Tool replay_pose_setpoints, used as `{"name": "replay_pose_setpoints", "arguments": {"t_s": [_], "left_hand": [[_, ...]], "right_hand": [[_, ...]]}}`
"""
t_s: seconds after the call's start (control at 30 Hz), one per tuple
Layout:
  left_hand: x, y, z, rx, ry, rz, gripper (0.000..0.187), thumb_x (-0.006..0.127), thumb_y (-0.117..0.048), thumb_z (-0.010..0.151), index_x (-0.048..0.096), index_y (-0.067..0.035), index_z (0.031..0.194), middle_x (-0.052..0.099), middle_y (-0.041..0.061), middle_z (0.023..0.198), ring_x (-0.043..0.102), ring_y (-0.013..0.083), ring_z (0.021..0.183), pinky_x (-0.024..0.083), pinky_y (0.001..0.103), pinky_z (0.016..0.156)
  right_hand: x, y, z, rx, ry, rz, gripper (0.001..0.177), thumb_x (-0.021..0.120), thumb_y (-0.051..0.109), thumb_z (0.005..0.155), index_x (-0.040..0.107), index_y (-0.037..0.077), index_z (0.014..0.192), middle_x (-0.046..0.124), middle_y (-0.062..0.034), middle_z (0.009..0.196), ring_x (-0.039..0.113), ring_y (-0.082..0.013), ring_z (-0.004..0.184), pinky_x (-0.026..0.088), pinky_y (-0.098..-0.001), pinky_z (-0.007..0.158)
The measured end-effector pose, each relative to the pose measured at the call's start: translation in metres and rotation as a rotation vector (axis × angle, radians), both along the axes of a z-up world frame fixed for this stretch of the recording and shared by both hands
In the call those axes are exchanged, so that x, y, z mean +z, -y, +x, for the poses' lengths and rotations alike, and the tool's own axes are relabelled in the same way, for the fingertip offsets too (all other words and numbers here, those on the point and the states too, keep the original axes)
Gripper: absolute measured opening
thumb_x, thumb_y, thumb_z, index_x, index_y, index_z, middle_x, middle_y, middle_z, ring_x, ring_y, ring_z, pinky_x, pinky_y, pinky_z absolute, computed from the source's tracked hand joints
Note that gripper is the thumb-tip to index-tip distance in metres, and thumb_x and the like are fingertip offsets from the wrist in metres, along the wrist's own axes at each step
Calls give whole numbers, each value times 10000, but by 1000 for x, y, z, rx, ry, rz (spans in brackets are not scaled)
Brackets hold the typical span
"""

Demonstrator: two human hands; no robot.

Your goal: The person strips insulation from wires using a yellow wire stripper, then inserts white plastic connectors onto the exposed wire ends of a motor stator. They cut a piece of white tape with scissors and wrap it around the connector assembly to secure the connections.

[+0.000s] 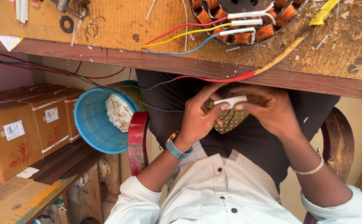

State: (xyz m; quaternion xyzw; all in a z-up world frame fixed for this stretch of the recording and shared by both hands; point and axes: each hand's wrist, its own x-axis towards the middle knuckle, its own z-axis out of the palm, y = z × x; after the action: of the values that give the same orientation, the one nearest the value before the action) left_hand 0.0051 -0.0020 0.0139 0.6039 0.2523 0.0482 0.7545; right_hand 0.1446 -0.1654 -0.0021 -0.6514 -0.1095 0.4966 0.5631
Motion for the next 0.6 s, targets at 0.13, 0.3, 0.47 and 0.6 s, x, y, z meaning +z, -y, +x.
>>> {"name": "replay_pose_setpoints", "arguments": {"t_s": [0.13, 0.3, 0.47, 0.6], "left_hand": [[2, 4, 5, -14, -27, 91, 530, 719, -36, 960, 559, -40, 1466, 681, 61, 957, 675, 91, 759, 624, 240, 555], [0, 6, 8, 22, -64, 80, 482, 723, -29, 943, 592, -49, 1407, 685, 66, 950, 669, 82, 755, 627, 239, 548], [-4, -2, 6, -31, -78, 217, 232, 754, -30, 938, 739, -26, 1169, 775, 89, 977, 743, 108, 750, 632, 245, 565], [-6, -6, 6, -47, -123, 201, 169, 737, -34, 925, 729, 5, 1089, 754, 88, 916, 734, 115, 701, 622, 249, 530]], "right_hand": [[0, -3, 1, -35, -39, 5, 343, 696, -51, 883, 642, -49, 1222, 739, -144, 1140, 737, -212, 1037, 629, -339, 921], [0, -7, -1, -47, 8, 12, 289, 660, -53, 907, 617, -39, 1192, 731, -135, 1063, 753, -196, 974, 663, -327, 846], [5, -9, -6, 25, 137, 2, 164, 646, -36, 958, 664, -48, 1120, 745, -126, 1058, 751, -178, 974, 666, -310, 844], [11, -10, -6, 128, 374, -121, 171, 713, -1, 925, 708, -34, 1093, 774, -106, 994, 752, -163, 919, 622, -298, 786]]}}
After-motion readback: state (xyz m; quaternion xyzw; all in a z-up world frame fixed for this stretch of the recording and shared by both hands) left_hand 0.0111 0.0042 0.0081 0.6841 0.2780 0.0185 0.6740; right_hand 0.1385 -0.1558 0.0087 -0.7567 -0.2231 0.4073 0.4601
